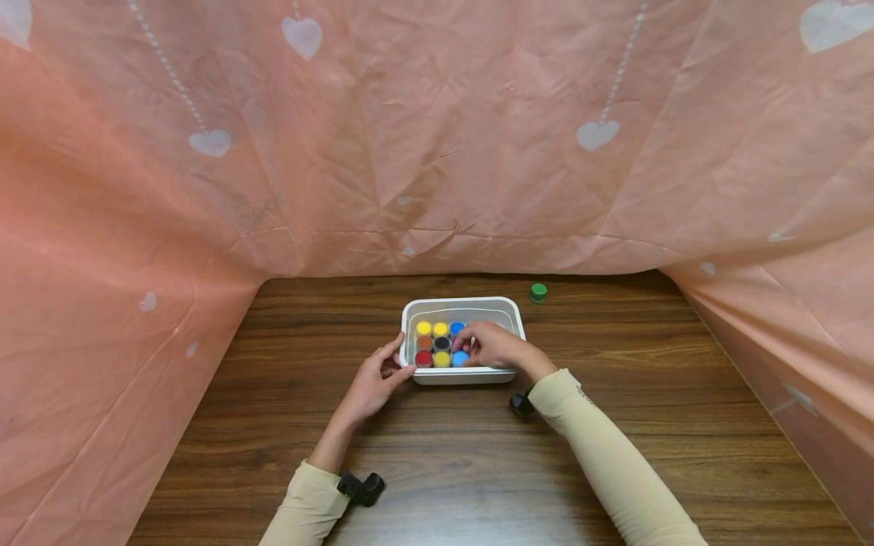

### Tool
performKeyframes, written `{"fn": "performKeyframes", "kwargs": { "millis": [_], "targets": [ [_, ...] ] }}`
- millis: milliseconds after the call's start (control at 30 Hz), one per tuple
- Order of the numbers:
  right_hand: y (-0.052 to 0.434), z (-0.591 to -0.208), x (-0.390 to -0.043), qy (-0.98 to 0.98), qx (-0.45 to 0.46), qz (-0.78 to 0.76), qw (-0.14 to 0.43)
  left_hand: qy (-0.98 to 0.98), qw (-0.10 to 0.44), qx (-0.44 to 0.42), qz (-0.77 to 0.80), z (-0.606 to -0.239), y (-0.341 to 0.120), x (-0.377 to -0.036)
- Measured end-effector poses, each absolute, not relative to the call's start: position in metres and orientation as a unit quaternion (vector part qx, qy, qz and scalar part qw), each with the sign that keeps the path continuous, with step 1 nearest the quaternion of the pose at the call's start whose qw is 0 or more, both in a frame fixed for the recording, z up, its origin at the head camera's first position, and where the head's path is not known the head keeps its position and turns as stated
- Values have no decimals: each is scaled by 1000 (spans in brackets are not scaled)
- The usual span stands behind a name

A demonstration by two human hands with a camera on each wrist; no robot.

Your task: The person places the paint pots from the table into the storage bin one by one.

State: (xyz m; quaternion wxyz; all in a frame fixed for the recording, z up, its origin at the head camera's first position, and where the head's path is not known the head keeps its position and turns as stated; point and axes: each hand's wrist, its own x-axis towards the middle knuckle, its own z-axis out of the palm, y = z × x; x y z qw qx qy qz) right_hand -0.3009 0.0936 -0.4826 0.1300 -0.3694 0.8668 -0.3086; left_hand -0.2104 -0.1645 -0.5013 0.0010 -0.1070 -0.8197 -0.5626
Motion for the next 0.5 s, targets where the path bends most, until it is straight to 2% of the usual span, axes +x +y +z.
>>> {"fn": "performKeyframes", "kwargs": {
  "millis": [300,500],
  "targets": [
    [98,-477,-300,869,-362,-310,134,-819,0,-106,-564,-505,-165,-211],
    [118,-456,-308,865,-354,-345,88,-817,8,-111,-566,-504,-164,-210]
  ]
}}
